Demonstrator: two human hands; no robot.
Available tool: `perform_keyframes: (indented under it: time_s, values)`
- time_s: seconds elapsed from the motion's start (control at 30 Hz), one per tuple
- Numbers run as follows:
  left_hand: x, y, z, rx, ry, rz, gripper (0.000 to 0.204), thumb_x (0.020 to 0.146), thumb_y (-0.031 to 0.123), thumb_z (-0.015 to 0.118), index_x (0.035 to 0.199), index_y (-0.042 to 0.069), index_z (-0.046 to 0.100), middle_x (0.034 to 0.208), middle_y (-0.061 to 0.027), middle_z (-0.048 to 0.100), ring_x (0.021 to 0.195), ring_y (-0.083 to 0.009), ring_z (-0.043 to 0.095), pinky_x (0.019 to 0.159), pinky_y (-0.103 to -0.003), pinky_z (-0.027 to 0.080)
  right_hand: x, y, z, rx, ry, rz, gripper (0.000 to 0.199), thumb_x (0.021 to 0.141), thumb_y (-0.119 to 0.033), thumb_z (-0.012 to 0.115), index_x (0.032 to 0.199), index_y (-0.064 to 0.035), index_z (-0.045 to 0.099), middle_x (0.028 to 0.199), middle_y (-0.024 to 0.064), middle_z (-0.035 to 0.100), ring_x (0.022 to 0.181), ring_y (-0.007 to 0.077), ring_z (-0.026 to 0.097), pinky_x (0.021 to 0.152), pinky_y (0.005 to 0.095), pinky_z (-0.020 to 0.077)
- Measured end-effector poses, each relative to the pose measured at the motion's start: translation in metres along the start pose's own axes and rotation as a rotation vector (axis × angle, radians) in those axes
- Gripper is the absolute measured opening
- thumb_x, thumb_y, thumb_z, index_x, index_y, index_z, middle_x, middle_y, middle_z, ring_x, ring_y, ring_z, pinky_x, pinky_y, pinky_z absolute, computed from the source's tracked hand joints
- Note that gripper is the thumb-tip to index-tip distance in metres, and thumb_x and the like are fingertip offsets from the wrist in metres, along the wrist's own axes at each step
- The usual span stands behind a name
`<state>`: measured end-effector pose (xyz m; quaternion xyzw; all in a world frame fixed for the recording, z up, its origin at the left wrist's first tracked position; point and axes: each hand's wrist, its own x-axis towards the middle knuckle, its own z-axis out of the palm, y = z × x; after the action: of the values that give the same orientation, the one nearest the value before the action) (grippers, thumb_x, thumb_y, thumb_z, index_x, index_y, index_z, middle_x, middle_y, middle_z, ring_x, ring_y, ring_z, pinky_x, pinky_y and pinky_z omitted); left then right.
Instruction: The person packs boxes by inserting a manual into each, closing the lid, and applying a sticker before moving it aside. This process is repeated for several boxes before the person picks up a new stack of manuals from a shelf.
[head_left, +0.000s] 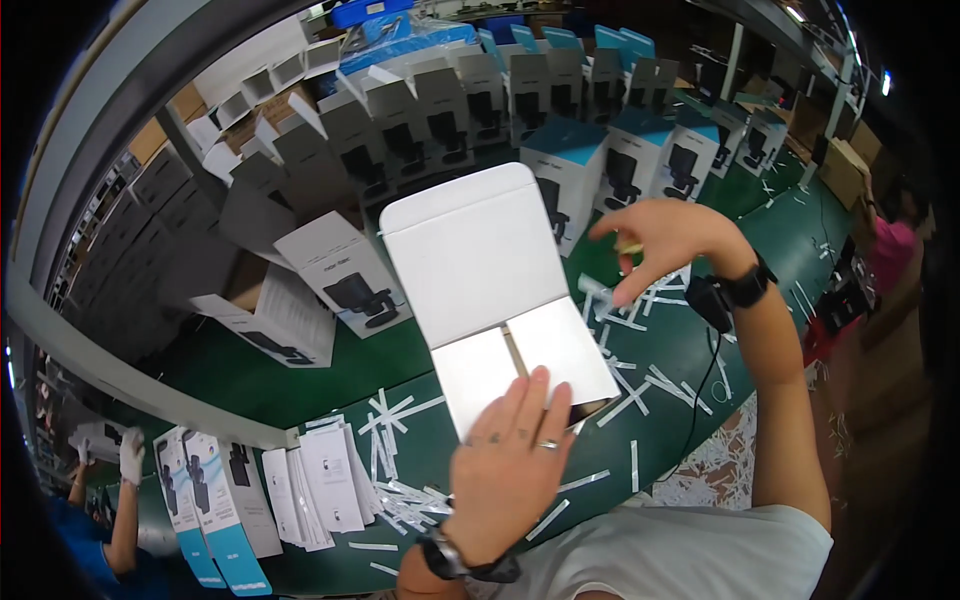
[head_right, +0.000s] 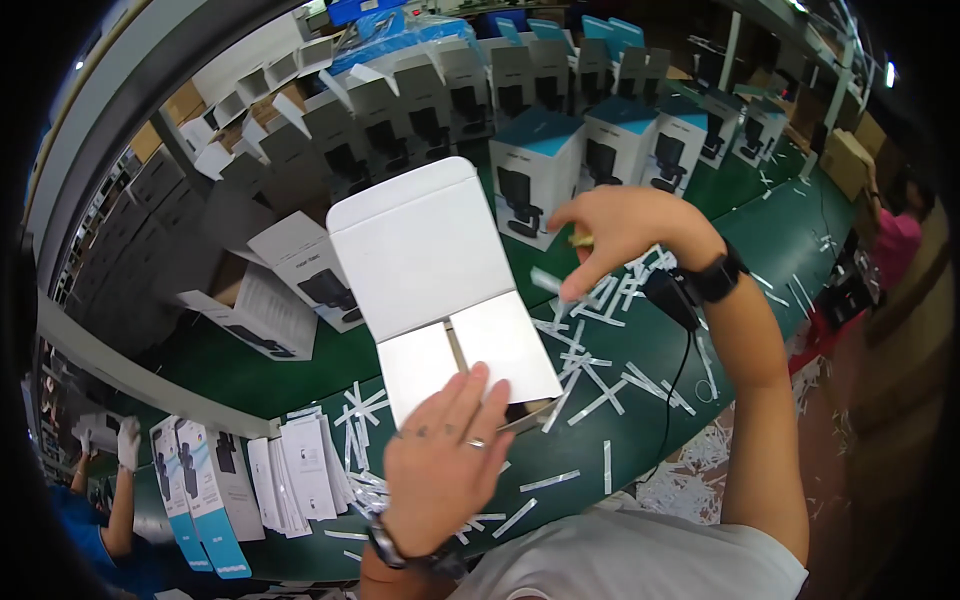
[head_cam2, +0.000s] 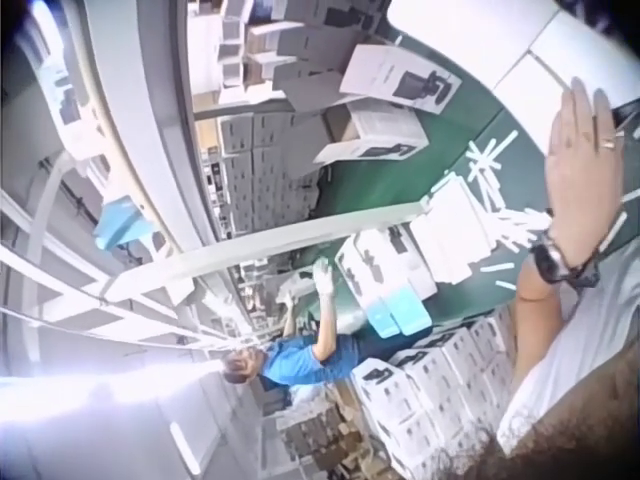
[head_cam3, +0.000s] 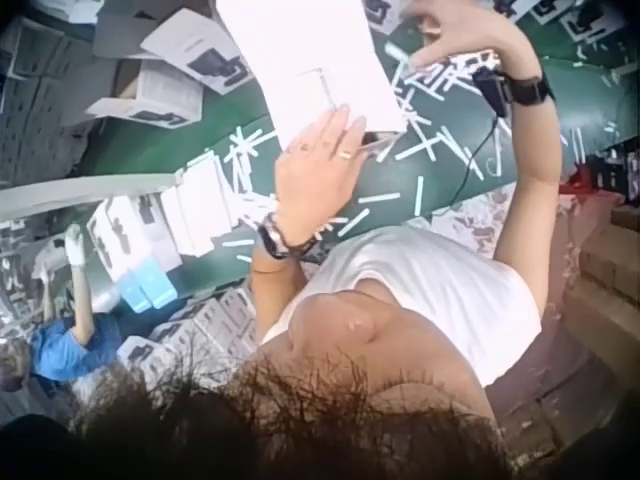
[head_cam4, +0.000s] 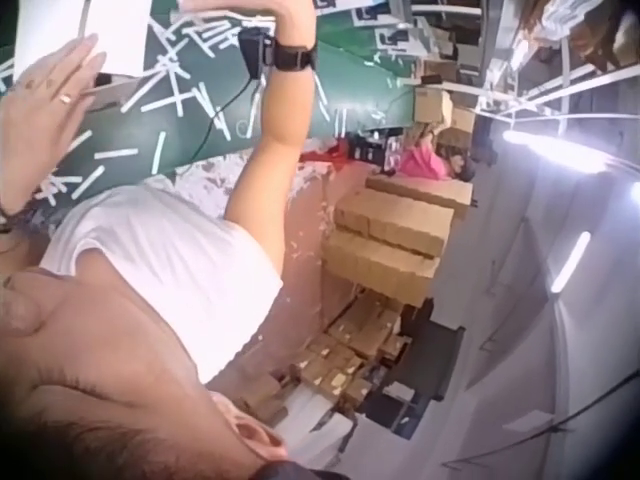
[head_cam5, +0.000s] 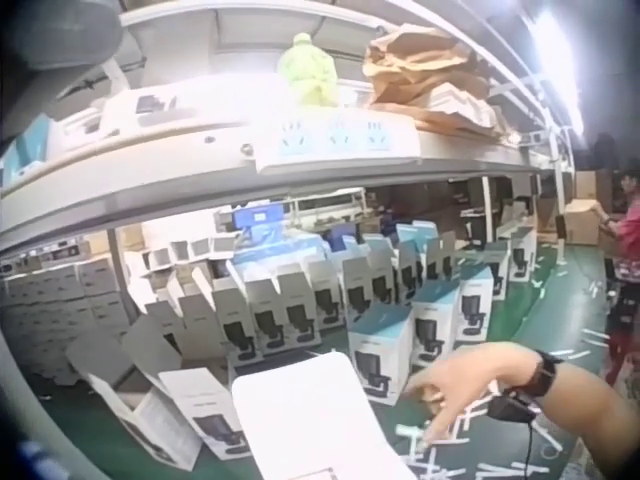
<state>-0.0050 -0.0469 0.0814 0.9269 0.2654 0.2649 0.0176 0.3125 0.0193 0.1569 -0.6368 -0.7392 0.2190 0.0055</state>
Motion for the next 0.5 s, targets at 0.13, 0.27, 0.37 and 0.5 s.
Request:
perform_keyframes:
  time_s: [0.13,0.27,0.37,0.5]
  values:
    - [0.014,-0.025,-0.011,-0.205,-0.067,0.108,0.044,0.084,0.027,0.071,0.122,0.005,0.064,0.130,-0.0127,0.062,0.113,-0.0310,0.061,0.091,-0.039,0.050,0.027,0.025,0.016,0.484,0.264,-0.394,0.077,0.079,-0.054,0.076,0.126,0.0041,0.059,0.101,0.0118,0.071,0.083,0.0231,0.069,0.075,0.0296,0.0539]
    - [0.008,-0.036,-0.010,-0.433,-0.039,0.082,0.046,0.092,0.039,0.062,0.121,0.003,0.065,0.122,-0.0170,0.066,0.110,-0.0377,0.061,0.097,-0.043,0.046,0.045,-0.009,-0.013,1.650,-0.314,-0.564,0.054,0.090,-0.036,0.068,0.125,0.0047,0.060,0.101,0.0118,0.071,0.081,0.0211,0.069,0.071,0.0294,0.0530]
    - [-0.005,-0.037,-0.001,-0.608,0.007,0.043,0.044,0.089,0.038,0.063,0.113,0.002,0.066,0.123,-0.0164,0.063,0.111,-0.0410,0.057,0.095,-0.047,0.042,0.013,-0.073,0.007,0.650,-0.185,-0.690,0.030,0.093,-0.024,0.064,0.114,-0.0030,0.065,0.092,0.0091,0.071,0.073,0.0166,0.067,0.060,0.0300,0.0494]
    - [-0.014,-0.020,0.019,-0.828,0.312,-0.216,0.032,0.087,0.029,0.064,0.104,0.003,0.065,0.111,-0.0167,0.062,0.097,-0.0378,0.055,0.085,-0.044,0.043,-0.019,-0.117,0.056,0.212,0.279,-0.853,0.018,0.090,-0.024,0.068,0.097,-0.0082,0.063,0.079,0.0054,0.063,0.068,0.0238,0.062,0.054,0.0328,0.0469]
